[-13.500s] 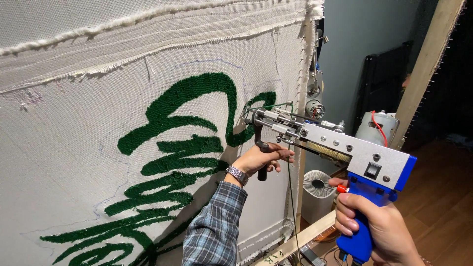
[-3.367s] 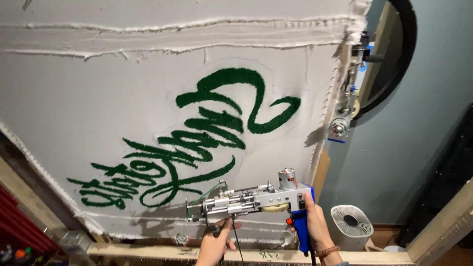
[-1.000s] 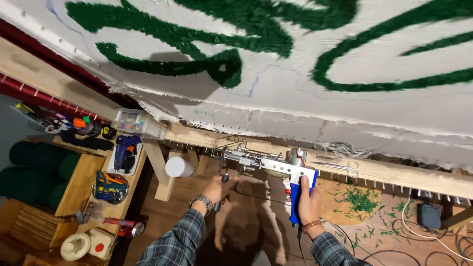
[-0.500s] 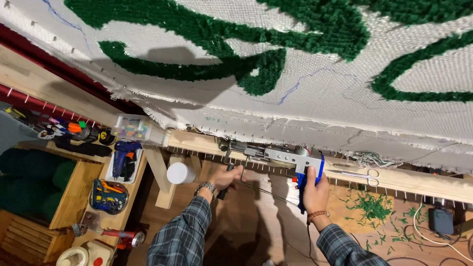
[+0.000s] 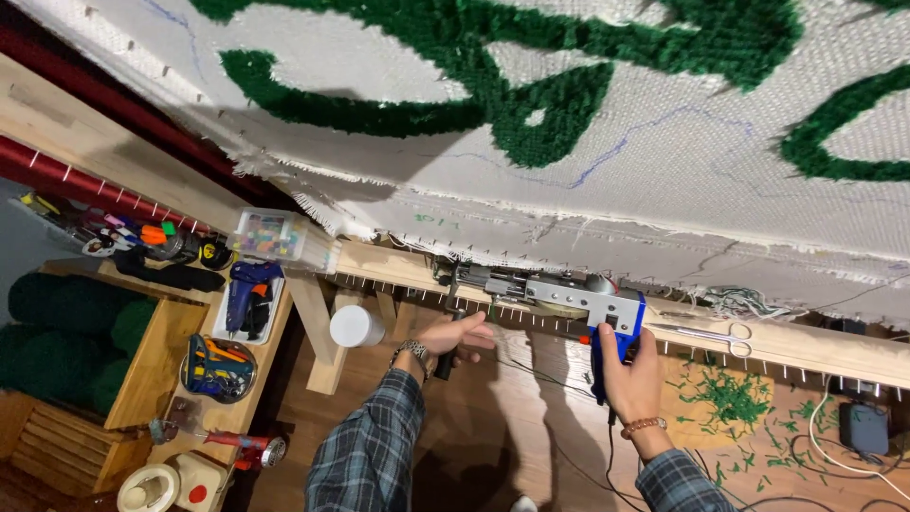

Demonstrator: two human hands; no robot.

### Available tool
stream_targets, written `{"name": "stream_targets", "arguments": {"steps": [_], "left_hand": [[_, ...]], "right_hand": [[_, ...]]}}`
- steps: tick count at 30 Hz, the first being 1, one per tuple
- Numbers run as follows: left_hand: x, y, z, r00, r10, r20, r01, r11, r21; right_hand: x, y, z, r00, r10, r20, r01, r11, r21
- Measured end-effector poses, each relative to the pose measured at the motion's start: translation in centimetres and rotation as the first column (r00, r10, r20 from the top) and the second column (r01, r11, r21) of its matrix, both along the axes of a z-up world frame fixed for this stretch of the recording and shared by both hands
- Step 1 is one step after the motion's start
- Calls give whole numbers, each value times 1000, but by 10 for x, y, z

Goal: Using a tufting gun to fill in a rug design with green yarn, handling yarn supplies, and trimming with scissors.

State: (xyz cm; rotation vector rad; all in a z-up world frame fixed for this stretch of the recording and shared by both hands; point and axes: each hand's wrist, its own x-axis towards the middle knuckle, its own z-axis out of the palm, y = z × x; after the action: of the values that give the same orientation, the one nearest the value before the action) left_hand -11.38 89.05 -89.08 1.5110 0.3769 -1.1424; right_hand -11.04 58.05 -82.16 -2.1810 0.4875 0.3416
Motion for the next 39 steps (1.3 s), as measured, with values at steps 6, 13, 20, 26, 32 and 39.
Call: {"name": "stream_targets", "arguments": {"steps": [6,13,20,26,32,39], "left_hand": [[6,-8,12,998,21,52,-28,990,137],[6,-21,69,924,375,69,-377,873,310],[-1,-13,7,843,459,280,-536,759,370],[-16,-19,-11,693,598,403,-708,670,225],[-36,-35,4,656,541,527,-754,499,428],[-74,-114,-42,491,397,775,-851,410,329]], "right_hand": [[-4,-2,-20,984,48,172,-57,997,44],[-2,6,-18,990,10,141,-17,999,49],[4,1,-91,951,1,308,-6,1000,15],[7,-5,-88,928,123,351,-55,979,-196],[7,-14,-48,901,283,329,-147,913,-382],[14,-29,-45,900,319,296,-175,888,-426]]}}
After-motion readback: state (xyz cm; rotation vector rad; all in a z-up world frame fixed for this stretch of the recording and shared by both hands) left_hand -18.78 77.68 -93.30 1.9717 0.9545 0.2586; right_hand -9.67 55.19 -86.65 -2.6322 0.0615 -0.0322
